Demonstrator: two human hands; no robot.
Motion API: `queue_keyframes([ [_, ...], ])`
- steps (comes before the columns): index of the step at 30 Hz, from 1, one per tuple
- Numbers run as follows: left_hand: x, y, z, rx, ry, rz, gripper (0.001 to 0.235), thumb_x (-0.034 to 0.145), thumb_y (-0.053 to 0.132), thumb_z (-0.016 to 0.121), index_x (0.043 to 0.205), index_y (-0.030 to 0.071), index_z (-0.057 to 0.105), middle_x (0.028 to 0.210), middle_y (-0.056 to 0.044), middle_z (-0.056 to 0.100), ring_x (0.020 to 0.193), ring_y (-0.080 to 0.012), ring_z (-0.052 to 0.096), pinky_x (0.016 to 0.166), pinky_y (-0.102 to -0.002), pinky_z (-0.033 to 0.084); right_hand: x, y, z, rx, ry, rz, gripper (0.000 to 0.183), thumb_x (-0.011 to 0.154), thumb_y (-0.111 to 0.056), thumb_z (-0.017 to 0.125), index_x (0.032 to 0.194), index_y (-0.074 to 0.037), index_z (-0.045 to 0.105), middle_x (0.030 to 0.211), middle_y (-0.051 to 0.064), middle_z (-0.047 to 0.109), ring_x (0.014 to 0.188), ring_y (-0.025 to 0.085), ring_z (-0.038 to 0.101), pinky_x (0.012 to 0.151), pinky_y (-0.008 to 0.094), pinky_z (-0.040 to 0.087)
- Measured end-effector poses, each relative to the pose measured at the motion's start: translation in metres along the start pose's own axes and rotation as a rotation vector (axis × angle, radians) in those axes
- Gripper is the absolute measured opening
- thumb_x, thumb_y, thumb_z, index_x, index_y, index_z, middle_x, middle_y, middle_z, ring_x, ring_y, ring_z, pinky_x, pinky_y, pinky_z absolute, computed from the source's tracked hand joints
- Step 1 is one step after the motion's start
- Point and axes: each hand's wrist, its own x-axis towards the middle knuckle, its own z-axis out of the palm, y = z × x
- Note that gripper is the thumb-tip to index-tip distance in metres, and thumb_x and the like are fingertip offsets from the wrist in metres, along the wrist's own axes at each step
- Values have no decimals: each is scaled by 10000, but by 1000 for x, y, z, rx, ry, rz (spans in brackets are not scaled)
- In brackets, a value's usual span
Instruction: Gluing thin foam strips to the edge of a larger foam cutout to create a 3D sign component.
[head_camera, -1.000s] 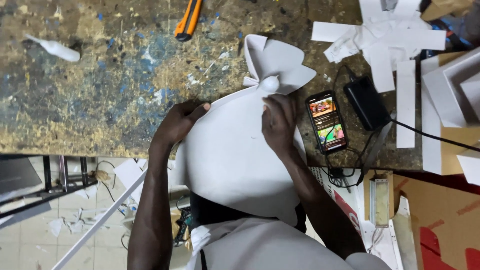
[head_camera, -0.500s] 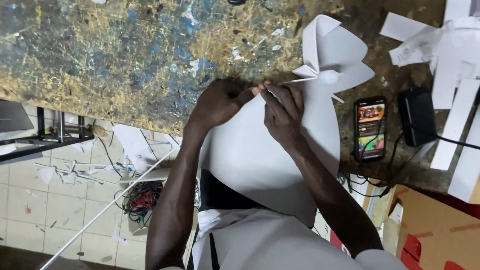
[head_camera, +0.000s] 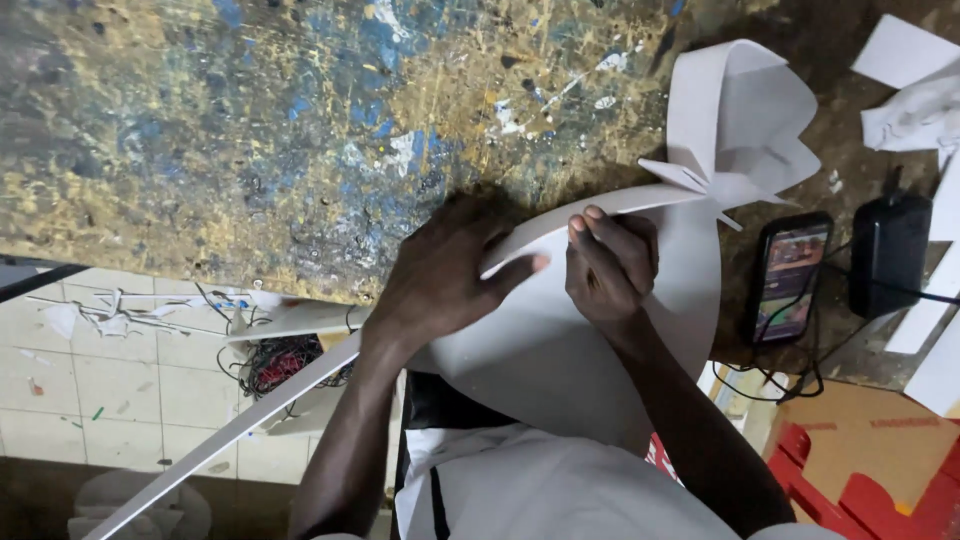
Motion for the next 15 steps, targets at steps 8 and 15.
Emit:
queue_keyframes([
  [8,-15,-36,59,271,82,-91,635,901,75,731,1526,-17,659,1478,-302,648,1262,-548,677,880,-602,641,-18,10,-5,94,-33,-39,251,950,244,794,1142,105,877,1181,243,769,899,298,782,710,349,574],
  [15,-16,-40,84,439,175,-61,837,697,-46,827,1502,-83,601,1425,-254,626,1172,-438,646,701,-494,635,-27,2,-20,28,-138,60,193,1049,188,764,1217,94,781,1346,252,721,738,324,715,623,447,509],
])
